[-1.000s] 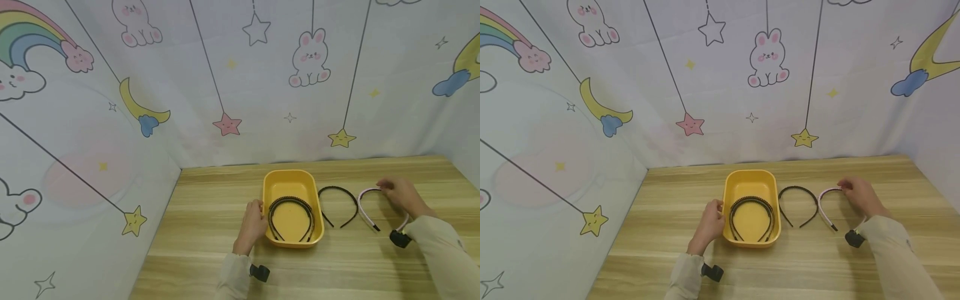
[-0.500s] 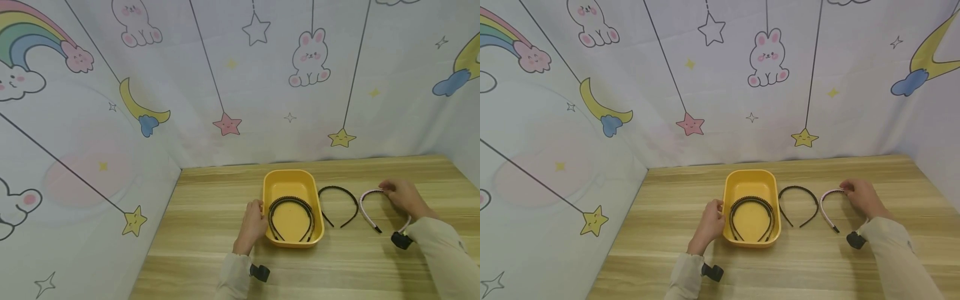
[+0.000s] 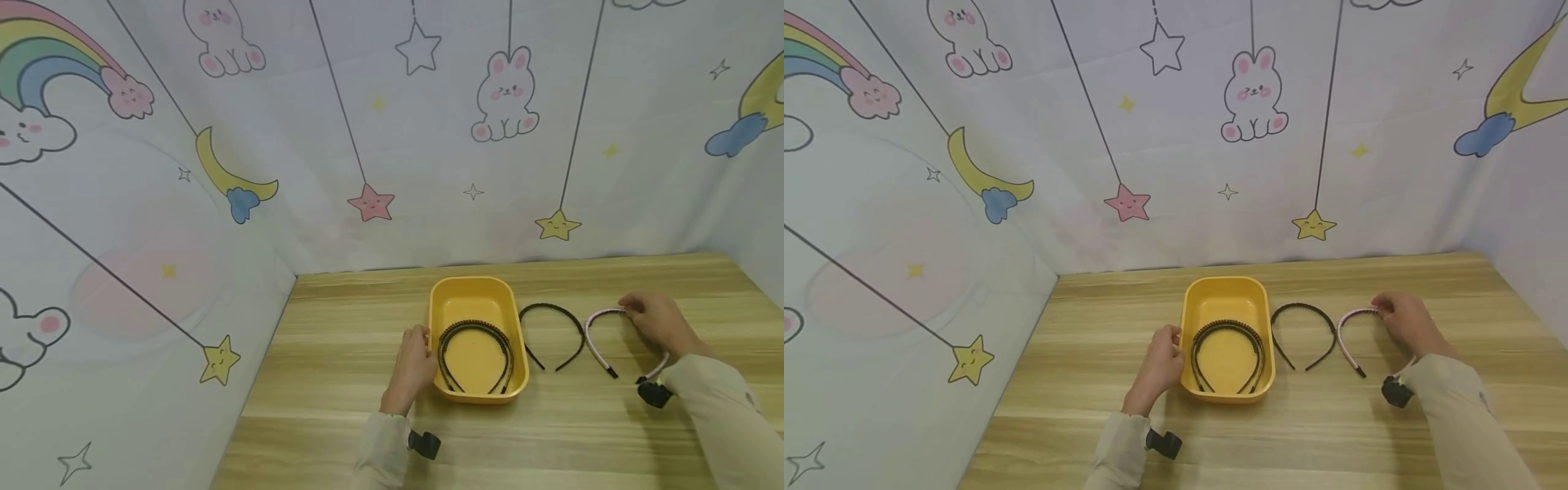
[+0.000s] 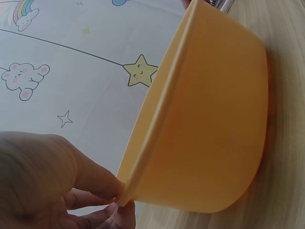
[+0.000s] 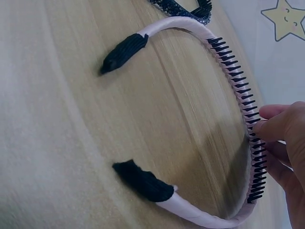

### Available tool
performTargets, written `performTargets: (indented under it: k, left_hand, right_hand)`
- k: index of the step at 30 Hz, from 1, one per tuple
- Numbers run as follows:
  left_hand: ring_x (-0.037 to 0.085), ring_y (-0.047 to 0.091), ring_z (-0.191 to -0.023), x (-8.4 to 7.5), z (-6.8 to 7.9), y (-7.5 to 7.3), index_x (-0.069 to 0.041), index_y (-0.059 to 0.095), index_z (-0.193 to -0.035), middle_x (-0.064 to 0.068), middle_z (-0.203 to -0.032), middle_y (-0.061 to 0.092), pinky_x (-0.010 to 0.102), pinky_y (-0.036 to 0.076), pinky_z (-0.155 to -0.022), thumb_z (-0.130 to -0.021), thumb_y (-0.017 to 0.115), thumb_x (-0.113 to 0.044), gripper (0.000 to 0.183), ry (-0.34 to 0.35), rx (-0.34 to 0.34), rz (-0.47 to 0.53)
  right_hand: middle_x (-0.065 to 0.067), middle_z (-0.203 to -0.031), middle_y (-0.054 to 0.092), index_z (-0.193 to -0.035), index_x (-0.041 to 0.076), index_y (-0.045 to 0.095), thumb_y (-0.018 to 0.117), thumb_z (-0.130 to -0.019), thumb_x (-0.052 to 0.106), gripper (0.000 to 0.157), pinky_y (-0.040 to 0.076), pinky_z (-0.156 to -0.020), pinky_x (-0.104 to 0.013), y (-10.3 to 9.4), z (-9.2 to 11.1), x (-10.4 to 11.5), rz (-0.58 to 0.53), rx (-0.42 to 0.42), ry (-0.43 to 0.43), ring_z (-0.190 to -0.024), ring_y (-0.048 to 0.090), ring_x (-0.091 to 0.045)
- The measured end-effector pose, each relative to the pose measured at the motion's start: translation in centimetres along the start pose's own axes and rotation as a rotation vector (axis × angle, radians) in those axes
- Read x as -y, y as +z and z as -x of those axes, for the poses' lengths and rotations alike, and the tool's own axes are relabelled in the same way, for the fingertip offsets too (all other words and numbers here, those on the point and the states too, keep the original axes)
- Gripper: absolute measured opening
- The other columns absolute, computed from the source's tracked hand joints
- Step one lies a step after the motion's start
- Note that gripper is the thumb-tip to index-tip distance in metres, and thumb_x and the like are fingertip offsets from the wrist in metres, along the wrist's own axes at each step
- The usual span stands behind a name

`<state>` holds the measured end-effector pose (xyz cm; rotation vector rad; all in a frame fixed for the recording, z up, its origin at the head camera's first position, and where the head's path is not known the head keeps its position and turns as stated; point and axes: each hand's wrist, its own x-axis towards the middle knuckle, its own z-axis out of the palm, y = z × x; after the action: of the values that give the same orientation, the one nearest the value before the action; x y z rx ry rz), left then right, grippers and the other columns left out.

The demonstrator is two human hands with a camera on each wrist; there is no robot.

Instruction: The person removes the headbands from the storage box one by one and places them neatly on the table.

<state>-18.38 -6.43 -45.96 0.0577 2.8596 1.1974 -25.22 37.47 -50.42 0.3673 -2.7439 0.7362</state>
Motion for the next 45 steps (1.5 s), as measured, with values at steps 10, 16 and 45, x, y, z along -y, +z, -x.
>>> performTargets:
  k: [10,16,45]
  left_hand:
    - [0.02,0.049,-0.09,-0.2,0.1,0.0,0.001,0.047,-0.123,0.008,-0.103,0.049,0.033,0.045,-0.074,-0.085,0.052,0.003,0.038,-0.003,0.008,0.008]
    - [0.02,0.049,-0.09,-0.3,0.2,-0.1,0.001,0.047,-0.123,0.009,-0.104,0.048,0.033,0.045,-0.074,-0.086,0.053,0.002,0.037,-0.009,0.011,0.015]
    - [0.021,0.049,-0.092,-0.3,0.1,-0.1,0.001,0.047,-0.122,0.01,-0.104,0.049,0.034,0.045,-0.076,-0.087,0.054,0.0,0.036,-0.01,0.004,0.025]
  right_hand:
    - [-0.025,-0.086,0.063,-0.096,-0.012,0.061,0.056,-0.081,-0.005,0.017,0.044,-0.071,-0.052,-0.1,-0.1,0.0,0.001,0.047,0.036,-0.081,0.058,-0.042]
    - [-0.034,-0.104,0.057,-0.111,-0.014,0.054,0.053,-0.088,0.001,0.028,0.04,-0.078,-0.057,-0.5,-0.9,1.2,-0.032,0.098,0.077,-0.094,0.053,-0.049]
    - [-0.027,-0.115,0.057,-0.119,-0.006,0.055,0.054,-0.091,0.009,0.032,0.041,-0.085,-0.055,1.0,-5.4,11.9,-0.099,0.088,-0.015,-0.103,0.053,-0.043]
